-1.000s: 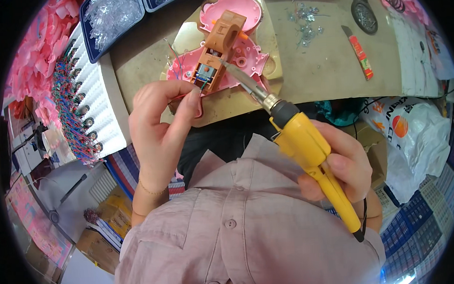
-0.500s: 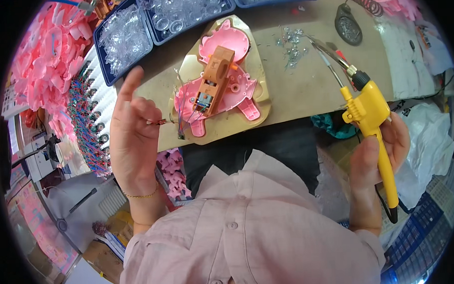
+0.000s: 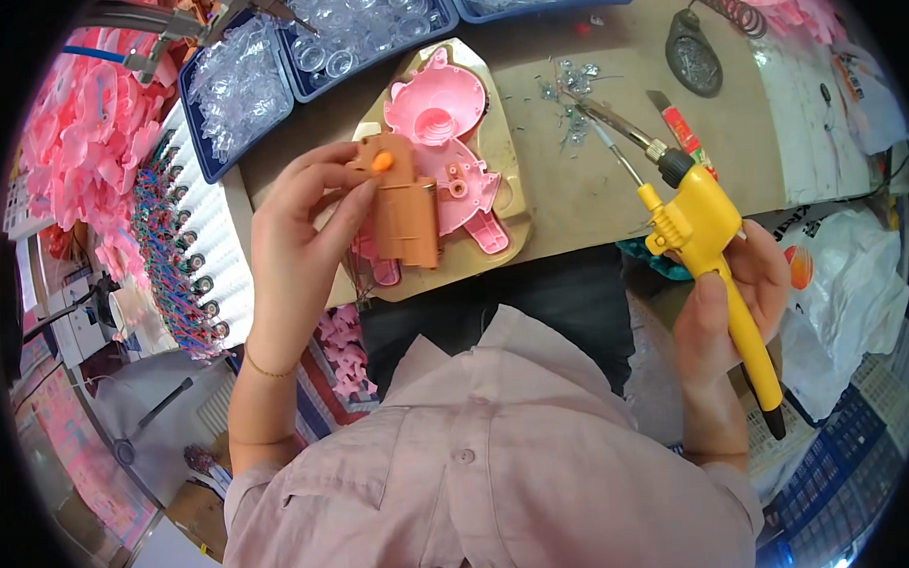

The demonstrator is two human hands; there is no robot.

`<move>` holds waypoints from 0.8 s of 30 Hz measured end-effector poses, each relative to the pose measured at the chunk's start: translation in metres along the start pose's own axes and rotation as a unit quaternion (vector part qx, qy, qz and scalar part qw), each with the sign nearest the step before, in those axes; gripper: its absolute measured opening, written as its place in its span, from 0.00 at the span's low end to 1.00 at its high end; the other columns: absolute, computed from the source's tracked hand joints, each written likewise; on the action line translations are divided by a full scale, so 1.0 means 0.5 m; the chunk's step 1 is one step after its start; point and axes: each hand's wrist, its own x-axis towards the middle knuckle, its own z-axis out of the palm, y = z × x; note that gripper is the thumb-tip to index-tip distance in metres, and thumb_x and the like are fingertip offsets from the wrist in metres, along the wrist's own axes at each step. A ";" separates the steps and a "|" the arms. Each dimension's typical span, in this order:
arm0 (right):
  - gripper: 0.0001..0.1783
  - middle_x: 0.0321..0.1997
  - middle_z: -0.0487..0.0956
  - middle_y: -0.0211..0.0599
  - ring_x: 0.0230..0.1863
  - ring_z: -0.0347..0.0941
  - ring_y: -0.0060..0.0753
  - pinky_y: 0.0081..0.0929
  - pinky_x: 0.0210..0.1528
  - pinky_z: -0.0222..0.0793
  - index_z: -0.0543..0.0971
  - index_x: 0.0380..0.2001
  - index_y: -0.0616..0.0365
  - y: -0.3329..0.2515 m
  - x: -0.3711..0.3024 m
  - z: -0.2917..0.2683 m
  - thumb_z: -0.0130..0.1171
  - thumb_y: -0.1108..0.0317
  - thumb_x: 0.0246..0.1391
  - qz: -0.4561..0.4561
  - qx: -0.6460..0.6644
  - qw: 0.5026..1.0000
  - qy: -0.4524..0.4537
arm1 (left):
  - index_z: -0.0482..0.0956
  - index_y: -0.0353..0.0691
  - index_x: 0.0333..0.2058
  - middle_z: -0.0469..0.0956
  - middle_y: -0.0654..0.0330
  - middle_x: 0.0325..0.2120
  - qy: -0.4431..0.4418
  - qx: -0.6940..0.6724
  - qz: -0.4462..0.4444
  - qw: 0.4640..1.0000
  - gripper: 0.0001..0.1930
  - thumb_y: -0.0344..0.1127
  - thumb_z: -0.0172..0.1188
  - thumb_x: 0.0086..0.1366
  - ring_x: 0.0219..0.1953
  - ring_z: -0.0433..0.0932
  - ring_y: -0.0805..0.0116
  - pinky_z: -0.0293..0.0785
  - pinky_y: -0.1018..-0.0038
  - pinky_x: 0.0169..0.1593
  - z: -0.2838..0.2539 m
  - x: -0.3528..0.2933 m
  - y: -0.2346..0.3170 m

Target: Assembling plastic toy ponies, including soldering internal wires and fitting components together.

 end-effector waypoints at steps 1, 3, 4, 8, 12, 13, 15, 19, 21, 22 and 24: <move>0.27 0.54 0.72 0.49 0.54 0.71 0.41 0.36 0.48 0.73 0.63 0.56 0.63 -0.002 0.002 0.008 0.55 0.65 0.56 0.011 0.011 1.000 -0.008 | 0.79 0.33 0.32 0.77 0.51 0.38 0.042 0.140 0.095 0.985 0.06 0.27 0.63 0.56 0.31 0.78 0.59 0.74 0.70 0.33 -0.004 -0.006 -0.009; 0.27 0.54 0.71 0.49 0.54 0.71 0.41 0.36 0.48 0.73 0.63 0.57 0.62 -0.007 0.003 0.021 0.56 0.65 0.56 0.025 0.022 0.999 -0.017 | 0.80 0.36 0.32 0.77 0.55 0.33 0.080 0.210 0.103 0.969 0.05 0.26 0.63 0.55 0.29 0.77 0.62 0.73 0.72 0.32 0.004 -0.032 -0.002; 0.28 0.54 0.71 0.47 0.54 0.70 0.40 0.36 0.50 0.71 0.62 0.57 0.62 -0.015 0.005 0.029 0.56 0.63 0.56 0.028 0.027 0.999 -0.033 | 0.80 0.36 0.32 0.77 0.55 0.33 0.077 0.209 0.099 0.970 0.05 0.26 0.63 0.55 0.29 0.77 0.62 0.73 0.72 0.32 0.011 -0.040 0.003; 0.30 0.56 0.70 0.45 0.57 0.68 0.41 0.40 0.58 0.65 0.62 0.57 0.60 -0.055 -0.001 0.029 0.58 0.59 0.57 0.044 0.029 0.987 -0.152 | 0.80 0.38 0.31 0.75 0.59 0.25 0.076 0.091 0.053 0.992 0.05 0.26 0.64 0.53 0.27 0.75 0.62 0.71 0.71 0.32 0.048 -0.059 0.008; 0.34 0.58 0.65 0.65 0.58 0.67 0.49 0.42 0.58 0.65 0.59 0.58 0.56 -0.062 -0.024 0.035 0.65 0.65 0.52 -0.008 0.089 0.974 -0.210 | 0.77 0.40 0.29 0.73 0.59 0.23 0.079 0.156 0.096 0.980 0.06 0.29 0.65 0.53 0.26 0.72 0.60 0.68 0.69 0.33 0.062 -0.057 -0.003; 0.34 0.56 0.65 0.73 0.57 0.69 0.55 0.43 0.55 0.68 0.58 0.59 0.59 -0.058 -0.018 0.032 0.64 0.68 0.53 -0.036 0.124 0.959 -0.251 | 0.77 0.40 0.29 0.73 0.59 0.24 0.067 0.185 0.112 0.974 0.06 0.28 0.65 0.53 0.26 0.72 0.60 0.68 0.69 0.33 0.060 -0.058 0.000; 0.34 0.58 0.66 0.64 0.58 0.67 0.50 0.42 0.57 0.66 0.58 0.59 0.52 -0.062 -0.027 0.040 0.63 0.61 0.54 -0.033 0.108 0.959 -0.258 | 0.76 0.39 0.30 0.74 0.59 0.25 0.055 0.213 0.128 0.967 0.06 0.27 0.65 0.53 0.27 0.73 0.60 0.69 0.69 0.34 0.059 -0.059 -0.001; 0.35 0.60 0.65 0.59 0.59 0.66 0.47 0.40 0.59 0.64 0.55 0.62 0.44 -0.069 -0.027 0.047 0.61 0.55 0.56 -0.025 0.102 0.950 -0.293 | 0.75 0.38 0.29 0.76 0.59 0.27 0.107 0.110 0.139 0.978 0.07 0.25 0.65 0.53 0.29 0.75 0.60 0.70 0.70 0.35 0.069 -0.055 -0.017; 0.35 0.60 0.64 0.60 0.59 0.66 0.48 0.40 0.59 0.64 0.55 0.62 0.44 -0.070 -0.031 0.050 0.61 0.56 0.56 -0.022 0.097 0.953 -0.286 | 0.75 0.38 0.29 0.77 0.59 0.28 0.127 0.111 0.146 0.975 0.07 0.25 0.65 0.52 0.29 0.75 0.61 0.70 0.70 0.35 0.076 -0.054 -0.025; 0.35 0.59 0.65 0.62 0.57 0.68 0.48 0.39 0.56 0.66 0.56 0.61 0.46 -0.068 -0.029 0.053 0.62 0.58 0.55 -0.033 0.097 0.950 -0.294 | 0.75 0.38 0.28 0.77 0.59 0.28 0.136 0.116 0.161 0.971 0.07 0.25 0.65 0.52 0.29 0.76 0.61 0.70 0.70 0.35 0.079 -0.055 -0.028; 0.35 0.57 0.66 0.66 0.52 0.71 0.48 0.37 0.49 0.69 0.56 0.60 0.50 -0.065 -0.020 0.059 0.63 0.62 0.53 -0.056 0.093 0.944 -0.310 | 0.75 0.38 0.28 0.78 0.59 0.28 0.144 0.120 0.176 0.966 0.07 0.25 0.66 0.52 0.29 0.76 0.61 0.70 0.70 0.34 0.081 -0.055 -0.031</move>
